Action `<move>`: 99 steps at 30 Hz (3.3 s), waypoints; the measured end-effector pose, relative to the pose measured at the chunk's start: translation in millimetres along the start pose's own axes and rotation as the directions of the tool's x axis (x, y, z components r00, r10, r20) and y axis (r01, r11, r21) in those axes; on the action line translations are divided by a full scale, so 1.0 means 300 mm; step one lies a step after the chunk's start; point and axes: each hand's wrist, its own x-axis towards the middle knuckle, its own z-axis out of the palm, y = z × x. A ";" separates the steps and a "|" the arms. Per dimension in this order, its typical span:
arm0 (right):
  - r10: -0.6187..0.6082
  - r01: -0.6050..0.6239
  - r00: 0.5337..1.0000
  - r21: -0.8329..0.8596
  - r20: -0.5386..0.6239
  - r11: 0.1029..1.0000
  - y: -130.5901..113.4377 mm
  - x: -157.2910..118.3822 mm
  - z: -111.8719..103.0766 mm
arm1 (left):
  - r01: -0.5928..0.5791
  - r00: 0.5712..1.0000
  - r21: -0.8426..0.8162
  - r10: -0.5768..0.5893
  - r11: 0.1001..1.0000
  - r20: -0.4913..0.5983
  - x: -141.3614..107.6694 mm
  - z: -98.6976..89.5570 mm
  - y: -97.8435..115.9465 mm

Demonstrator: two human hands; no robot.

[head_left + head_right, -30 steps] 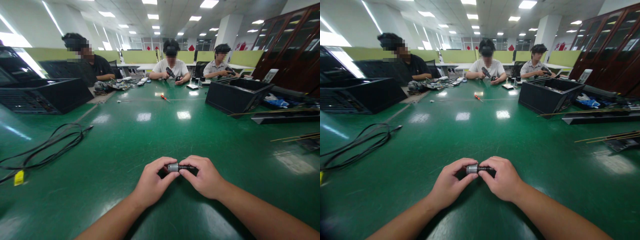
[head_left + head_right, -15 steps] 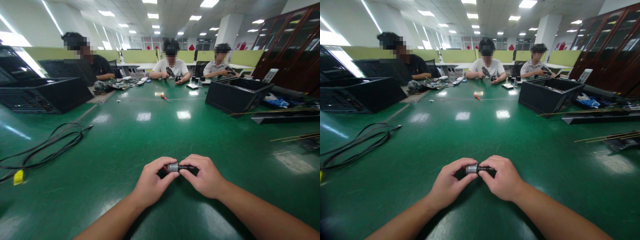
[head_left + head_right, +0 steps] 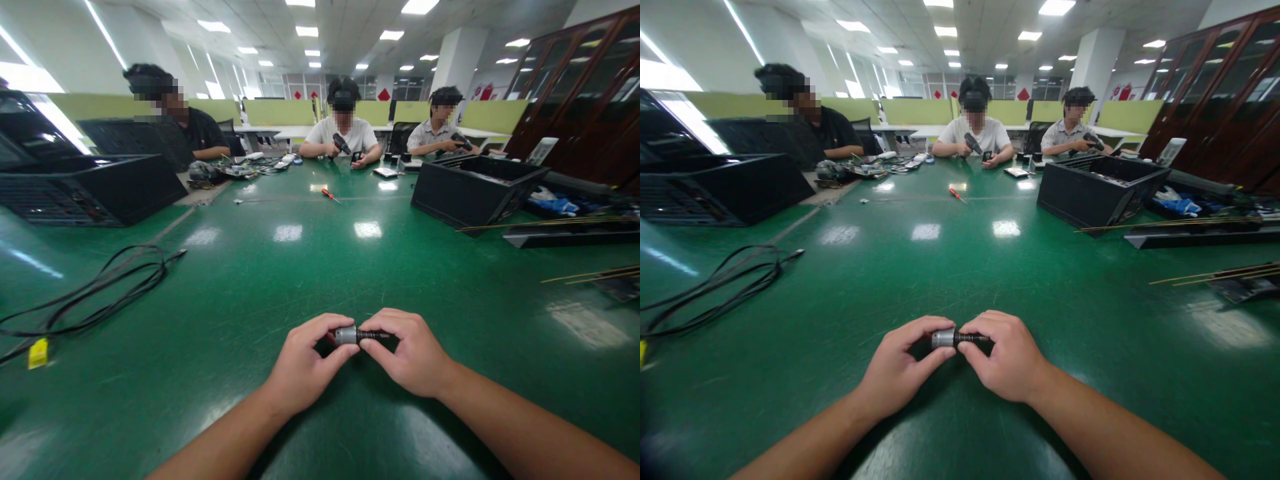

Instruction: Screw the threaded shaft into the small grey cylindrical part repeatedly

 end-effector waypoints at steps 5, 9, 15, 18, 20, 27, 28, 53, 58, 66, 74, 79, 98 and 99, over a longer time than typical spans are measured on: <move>0.000 0.000 1.000 -0.006 0.000 1.000 -0.002 -0.001 -0.002 | -0.008 1.000 0.001 0.008 1.000 0.002 -0.003 -0.002 -0.001; -0.014 0.014 1.000 -0.002 -0.006 1.000 -0.004 -0.001 0.000 | -0.011 1.000 0.004 0.011 1.000 -0.003 -0.002 0.000 -0.004; -0.031 0.031 0.999 -0.011 -0.018 0.999 0.002 0.002 0.004 | -0.020 1.000 0.013 0.020 1.000 -0.004 -0.002 0.002 -0.002; -0.036 0.036 0.999 -0.019 -0.023 0.999 0.003 0.002 0.003 | -0.018 1.000 0.011 0.018 1.000 0.003 -0.004 0.002 -0.002; -0.036 0.036 0.999 -0.023 -0.018 0.999 0.001 0.002 0.001 | -0.011 1.000 0.012 0.011 1.000 0.004 -0.004 0.001 -0.001; -0.035 0.034 0.999 -0.033 -0.018 0.999 -0.002 0.003 -0.003 | -0.019 1.000 0.021 0.019 1.000 -0.005 -0.004 -0.003 0.000; -0.036 0.036 0.999 -0.033 -0.018 0.999 -0.002 0.004 -0.003 | -0.020 1.000 0.022 0.020 1.000 -0.005 -0.004 -0.003 -0.001; 0.010 -0.010 1.000 -0.006 -0.018 1.000 0.008 0.001 -0.003 | -0.044 0.999 0.026 0.045 0.999 -0.003 -0.005 -0.004 -0.004; 0.015 -0.015 1.000 -0.004 -0.027 1.000 0.004 0.002 -0.003 | -0.048 0.999 0.023 0.048 0.999 -0.009 -0.005 -0.006 0.000; 0.021 -0.021 0.999 0.000 -0.025 1.000 0.000 0.001 -0.006 | -0.059 0.998 0.039 0.059 0.998 -0.006 -0.005 -0.008 -0.005; 0.018 -0.018 0.999 0.010 -0.038 1.000 0.004 0.001 -0.001 | -0.075 0.997 0.058 0.076 0.995 -0.015 -0.003 -0.009 -0.007; 0.021 -0.021 0.999 0.007 -0.048 1.000 0.000 0.003 -0.002 | -0.088 0.996 0.066 0.090 0.994 -0.024 -0.001 -0.010 -0.004; 0.035 -0.034 0.999 0.009 -0.039 0.999 0.004 0.003 0.000 | -0.072 0.997 0.056 0.074 0.996 -0.030 -0.005 -0.014 -0.007; 0.033 -0.032 0.999 0.006 -0.040 0.999 0.004 0.003 0.000 | -0.067 0.997 0.055 0.069 0.996 -0.030 -0.005 -0.014 -0.008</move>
